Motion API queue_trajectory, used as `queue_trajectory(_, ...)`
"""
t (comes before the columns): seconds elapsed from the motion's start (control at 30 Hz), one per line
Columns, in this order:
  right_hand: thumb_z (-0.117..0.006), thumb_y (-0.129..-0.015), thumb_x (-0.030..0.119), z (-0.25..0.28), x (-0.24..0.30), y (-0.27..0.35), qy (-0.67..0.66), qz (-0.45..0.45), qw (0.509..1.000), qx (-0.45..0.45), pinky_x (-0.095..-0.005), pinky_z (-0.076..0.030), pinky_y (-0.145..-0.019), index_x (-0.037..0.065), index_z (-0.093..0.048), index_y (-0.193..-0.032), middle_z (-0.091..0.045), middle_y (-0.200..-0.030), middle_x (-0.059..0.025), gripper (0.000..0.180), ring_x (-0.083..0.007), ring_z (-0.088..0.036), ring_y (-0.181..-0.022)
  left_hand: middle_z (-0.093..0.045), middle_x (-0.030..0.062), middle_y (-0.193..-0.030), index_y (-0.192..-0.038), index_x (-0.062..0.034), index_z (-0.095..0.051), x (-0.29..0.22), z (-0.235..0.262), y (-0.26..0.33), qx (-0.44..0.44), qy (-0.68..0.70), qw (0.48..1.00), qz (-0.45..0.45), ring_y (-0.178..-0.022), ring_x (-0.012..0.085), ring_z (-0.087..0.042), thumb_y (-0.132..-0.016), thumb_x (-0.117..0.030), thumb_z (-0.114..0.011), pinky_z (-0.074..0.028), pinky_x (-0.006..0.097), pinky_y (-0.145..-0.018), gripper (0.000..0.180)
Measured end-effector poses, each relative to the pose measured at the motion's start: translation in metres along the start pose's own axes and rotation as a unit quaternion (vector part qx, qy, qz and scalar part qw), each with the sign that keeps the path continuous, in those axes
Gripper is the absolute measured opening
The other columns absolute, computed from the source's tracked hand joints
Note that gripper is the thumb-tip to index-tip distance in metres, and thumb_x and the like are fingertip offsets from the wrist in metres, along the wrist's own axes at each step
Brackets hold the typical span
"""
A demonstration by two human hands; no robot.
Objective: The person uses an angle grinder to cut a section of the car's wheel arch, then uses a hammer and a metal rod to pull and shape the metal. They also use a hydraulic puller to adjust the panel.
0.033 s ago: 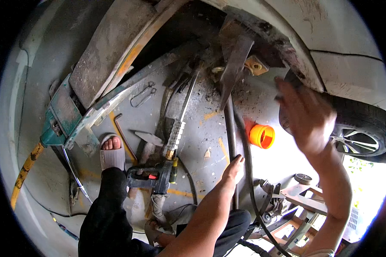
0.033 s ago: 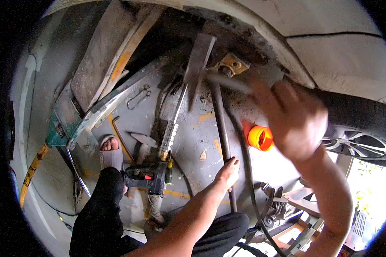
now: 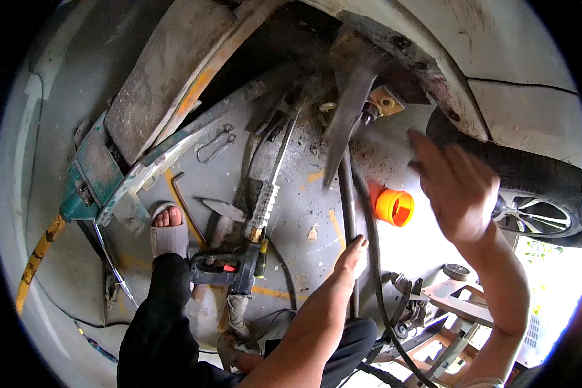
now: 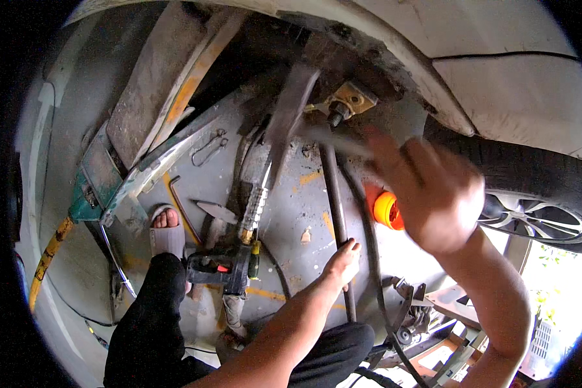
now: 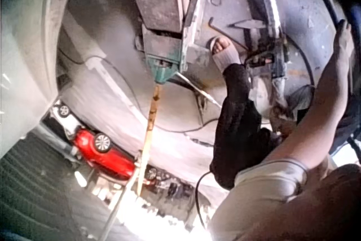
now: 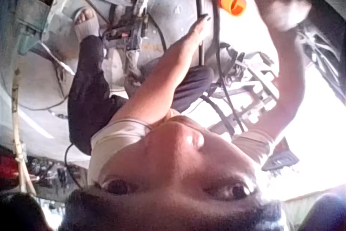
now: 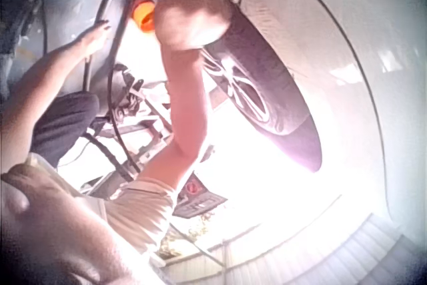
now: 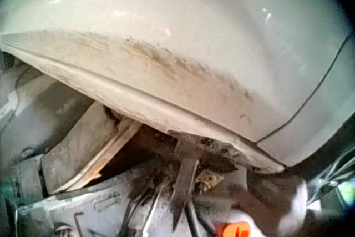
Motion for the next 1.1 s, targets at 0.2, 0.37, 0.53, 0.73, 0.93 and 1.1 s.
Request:
queue_trajectory(0.2, -0.070, -0.085, 0.014, -0.009, -0.022, 0.014, -0.028, -0.061, 0.997, 0.030, -0.0333, -0.047, -0.045, 0.009, -0.067, -0.117, -0.062, -0.075, -0.0049, 0.032, -0.0179, -0.056, -0.052, -0.071, -0.0032, -0.105, -0.096, -0.0175, -0.078, -0.009, -0.009, -0.003, -0.056, -0.021, 0.998, 0.033, -0.119, 0.0213, -0.047, -0.060, -0.062, -0.074, -0.026, 0.039, -0.109, 0.057)
queue_trajectory(0.37, -0.070, -0.086, 0.029, 0.010, 0.029, 0.002, -0.070, 0.113, 0.991, -0.017, -0.0277, -0.049, -0.042, 0.014, -0.068, -0.117, -0.061, -0.068, -0.0022, 0.034, -0.0117, -0.059, -0.052, -0.071, -0.0042, -0.101, -0.093, -0.0184, -0.078, -0.016, -0.042, -0.010, -0.048, -0.071, 0.994, 0.062, -0.115, 0.0205, -0.048, -0.065, -0.058, -0.072, -0.027, 0.039, -0.106, 0.049)
queue_trajectory(0.53, -0.070, -0.086, 0.030, -0.013, -0.004, 0.009, -0.024, -0.063, 0.998, -0.011, -0.0277, -0.050, -0.044, 0.014, -0.067, -0.120, -0.060, -0.071, -0.0012, 0.038, -0.0125, -0.059, -0.053, -0.070, -0.0058, -0.101, -0.095, -0.0198, -0.078, -0.013, -0.015, -0.002, -0.091, -0.120, 0.985, 0.090, -0.114, 0.0197, -0.048, -0.065, -0.060, -0.071, -0.024, 0.040, -0.111, 0.050)
queue_trajectory(0.73, -0.071, -0.084, 0.031, -0.001, -0.017, 0.007, -0.003, -0.026, 0.999, -0.033, -0.0288, -0.047, -0.042, 0.013, -0.070, -0.107, -0.064, -0.074, -0.0034, 0.029, -0.0137, -0.060, -0.054, -0.069, -0.0078, -0.101, -0.095, -0.0197, -0.078, -0.007, -0.001, 0.008, -0.062, -0.036, 0.997, 0.037, -0.114, 0.0188, -0.046, -0.061, -0.069, -0.072, -0.029, 0.038, -0.103, 0.060)
queue_trajectory(0.93, -0.071, -0.084, 0.029, 0.012, 0.001, 0.007, -0.045, -0.002, 0.999, -0.010, -0.0289, -0.049, -0.044, 0.013, -0.068, -0.111, -0.059, -0.068, -0.0019, 0.031, -0.0140, -0.059, -0.052, -0.069, -0.0068, -0.101, -0.097, -0.0188, -0.077, 0.002, 0.002, 0.008, -0.041, -0.028, 0.998, 0.029, -0.113, 0.0176, -0.046, -0.057, -0.074, -0.072, -0.029, 0.037, -0.101, 0.068)
queue_trajectory(1.1, -0.070, -0.085, 0.029, 0.007, 0.007, 0.012, -0.043, -0.034, 0.998, 0.025, -0.0280, -0.049, -0.043, 0.011, -0.069, -0.108, -0.058, -0.068, -0.0019, 0.030, -0.0125, -0.059, -0.052, -0.068, -0.0062, -0.099, -0.097, -0.0189, -0.077, 0.002, 0.002, 0.009, -0.027, -0.036, 0.999, 0.025, -0.112, 0.0175, -0.046, -0.057, -0.075, -0.071, -0.029, 0.038, -0.102, 0.069)
Point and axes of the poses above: each hand's wrist, its own y-axis away from the middle knuckle, its own z-axis out of the back of the hand, x = y × z, the point moved 3 cm from there along -y, towards the middle knuckle
